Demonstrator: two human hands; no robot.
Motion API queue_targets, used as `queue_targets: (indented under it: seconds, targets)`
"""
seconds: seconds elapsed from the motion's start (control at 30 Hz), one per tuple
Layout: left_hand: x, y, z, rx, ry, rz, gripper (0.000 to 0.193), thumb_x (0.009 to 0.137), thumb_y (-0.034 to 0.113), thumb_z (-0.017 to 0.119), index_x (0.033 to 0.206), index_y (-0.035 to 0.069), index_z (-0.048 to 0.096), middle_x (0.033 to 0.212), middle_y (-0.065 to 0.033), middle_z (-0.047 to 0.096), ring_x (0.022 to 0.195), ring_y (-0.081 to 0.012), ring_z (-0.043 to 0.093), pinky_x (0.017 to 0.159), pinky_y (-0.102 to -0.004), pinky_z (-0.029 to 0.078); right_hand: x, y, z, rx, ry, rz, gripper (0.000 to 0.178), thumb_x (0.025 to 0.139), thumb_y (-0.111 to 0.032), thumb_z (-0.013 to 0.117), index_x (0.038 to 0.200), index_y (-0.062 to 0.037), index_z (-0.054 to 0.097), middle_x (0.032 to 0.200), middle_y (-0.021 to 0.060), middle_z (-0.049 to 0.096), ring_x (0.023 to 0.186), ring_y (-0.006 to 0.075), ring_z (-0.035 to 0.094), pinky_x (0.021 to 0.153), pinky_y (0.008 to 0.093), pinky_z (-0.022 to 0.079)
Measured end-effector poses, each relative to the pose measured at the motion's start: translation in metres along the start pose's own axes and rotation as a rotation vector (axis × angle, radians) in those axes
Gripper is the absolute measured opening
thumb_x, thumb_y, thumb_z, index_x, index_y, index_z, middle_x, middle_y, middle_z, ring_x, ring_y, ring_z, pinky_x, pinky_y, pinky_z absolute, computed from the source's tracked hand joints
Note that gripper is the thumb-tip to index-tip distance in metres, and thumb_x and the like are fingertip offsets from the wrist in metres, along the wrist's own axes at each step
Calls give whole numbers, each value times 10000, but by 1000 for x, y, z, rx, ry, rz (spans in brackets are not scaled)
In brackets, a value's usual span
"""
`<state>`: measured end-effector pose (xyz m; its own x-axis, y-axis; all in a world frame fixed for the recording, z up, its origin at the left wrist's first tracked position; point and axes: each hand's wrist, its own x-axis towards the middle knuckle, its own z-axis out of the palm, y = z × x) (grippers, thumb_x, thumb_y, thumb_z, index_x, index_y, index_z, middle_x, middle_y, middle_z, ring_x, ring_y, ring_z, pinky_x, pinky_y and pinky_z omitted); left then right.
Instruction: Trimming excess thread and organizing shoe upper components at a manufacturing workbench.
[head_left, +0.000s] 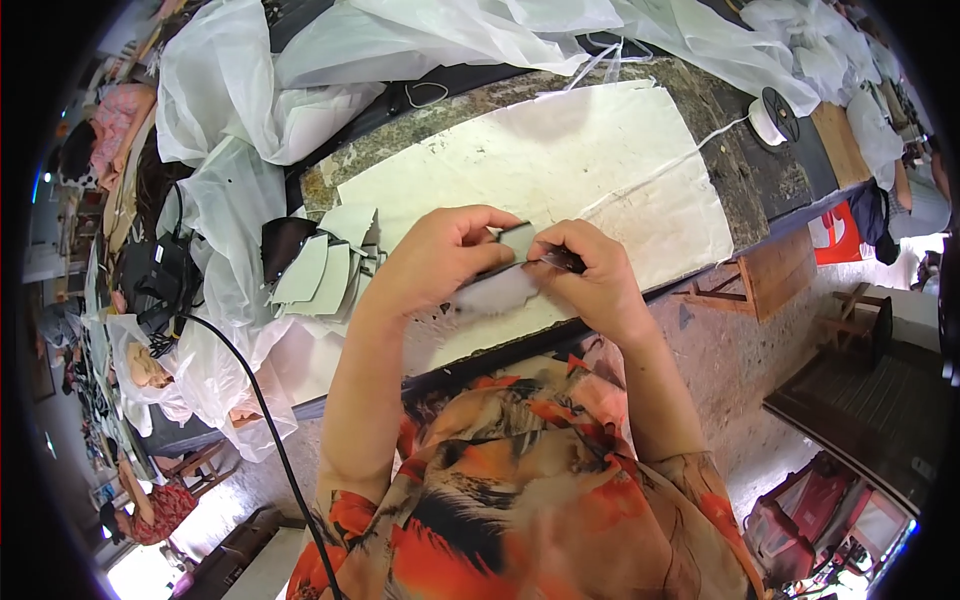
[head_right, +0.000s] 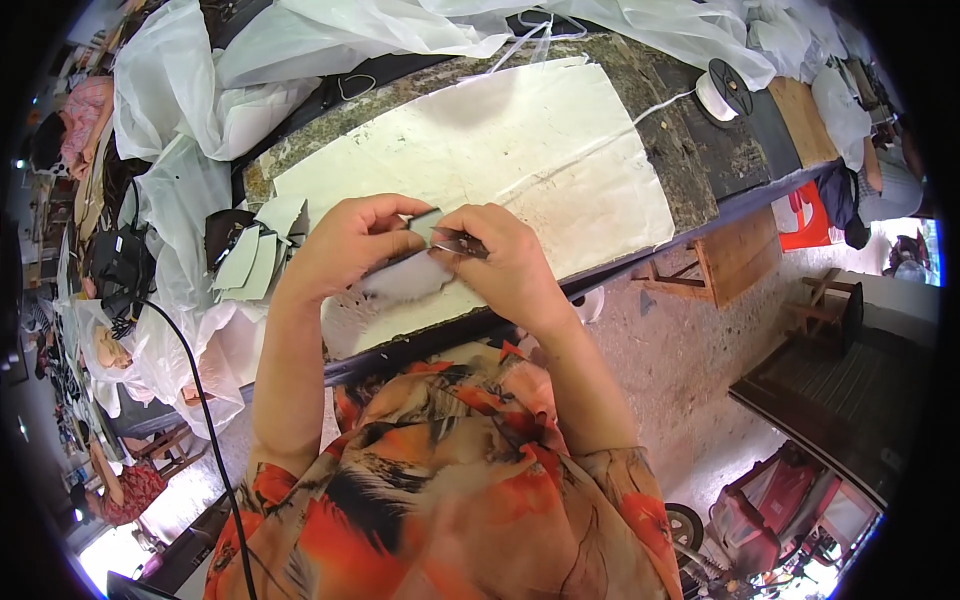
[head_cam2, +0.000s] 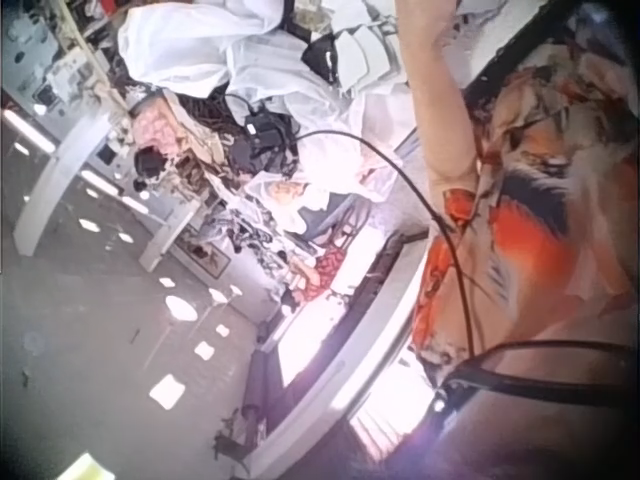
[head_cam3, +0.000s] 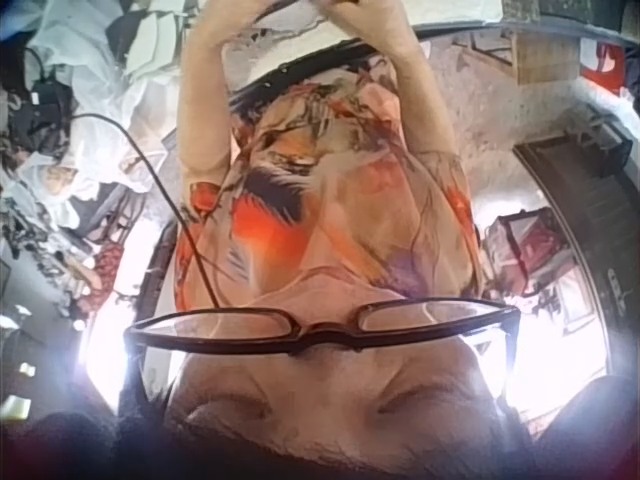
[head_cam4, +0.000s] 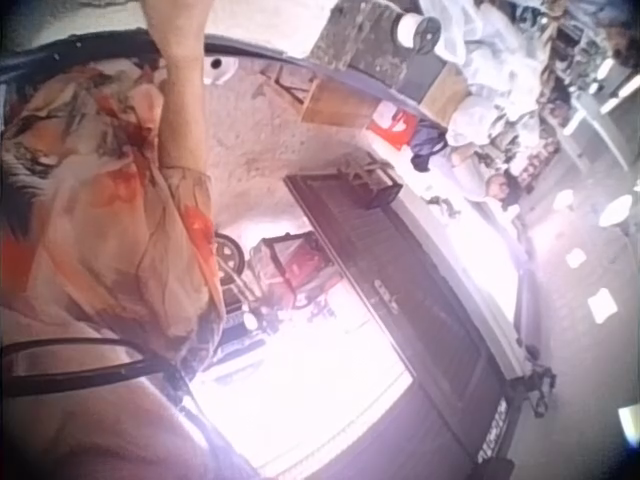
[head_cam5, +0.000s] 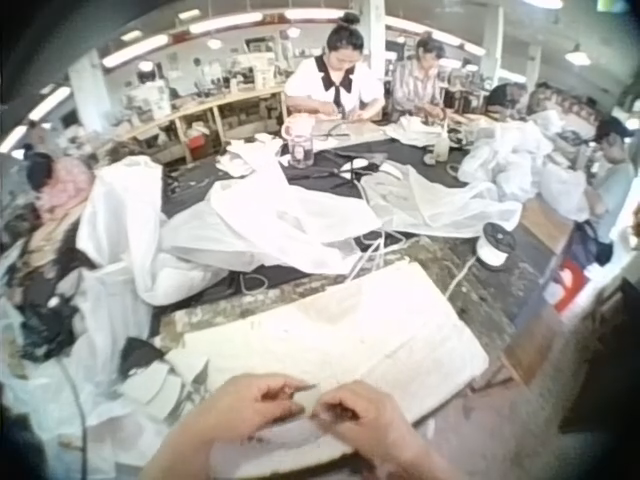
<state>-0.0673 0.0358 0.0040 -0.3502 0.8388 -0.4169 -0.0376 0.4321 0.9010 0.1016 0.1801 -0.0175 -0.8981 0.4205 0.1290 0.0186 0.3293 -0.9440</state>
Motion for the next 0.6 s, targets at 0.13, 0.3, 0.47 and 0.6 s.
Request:
queue_targets:
  seconds: [0.13, 0.3, 0.47, 0.6]
  targets:
    - [-3, 0, -6, 438, 285, 43, 349, 898, 122, 708, 1236, 37, 675, 868, -37, 695, 736, -128, 609, 702, -284, 487, -13, -22, -24, 345, -12, 303, 165, 845, -39, 772, 967, -50, 661, 830, -32, 597, 744, 59, 519, 670, 223, 435]
    - [-1, -6, -1, 804, 652, 425, 331, 907, 138, 696, 1230, 68, 678, 1005, -105, 683, 894, -273, 654, 805, -365, 520, -10, -17, -34, 271, -154, 486, 168, 861, -99, 752, 985, -20, 670, 840, -24, 600, 765, 38, 523, 681, 211, 434]
    - [-22, 0, 20, 620, 539, 502, 363, 905, 119, 707, 1259, 59, 658, 994, -97, 677, 885, -215, 646, 814, -304, 506, -14, -3, -28, 11, 73, 275, 212, 884, -86, 731, 1065, 18, 697, 871, 25, 660, 779, 61, 567, 695, 226, 471]
    - [-36, -7, 39, 67, 292, 219, 363, 933, 129, 711, 1282, 46, 653, 993, -47, 675, 904, -125, 620, 818, -259, 491, -17, -18, -35, 98, 222, 333, 161, 931, -16, 682, 1084, 20, 715, 938, 25, 711, 833, 54, 594, 753, 219, 486]
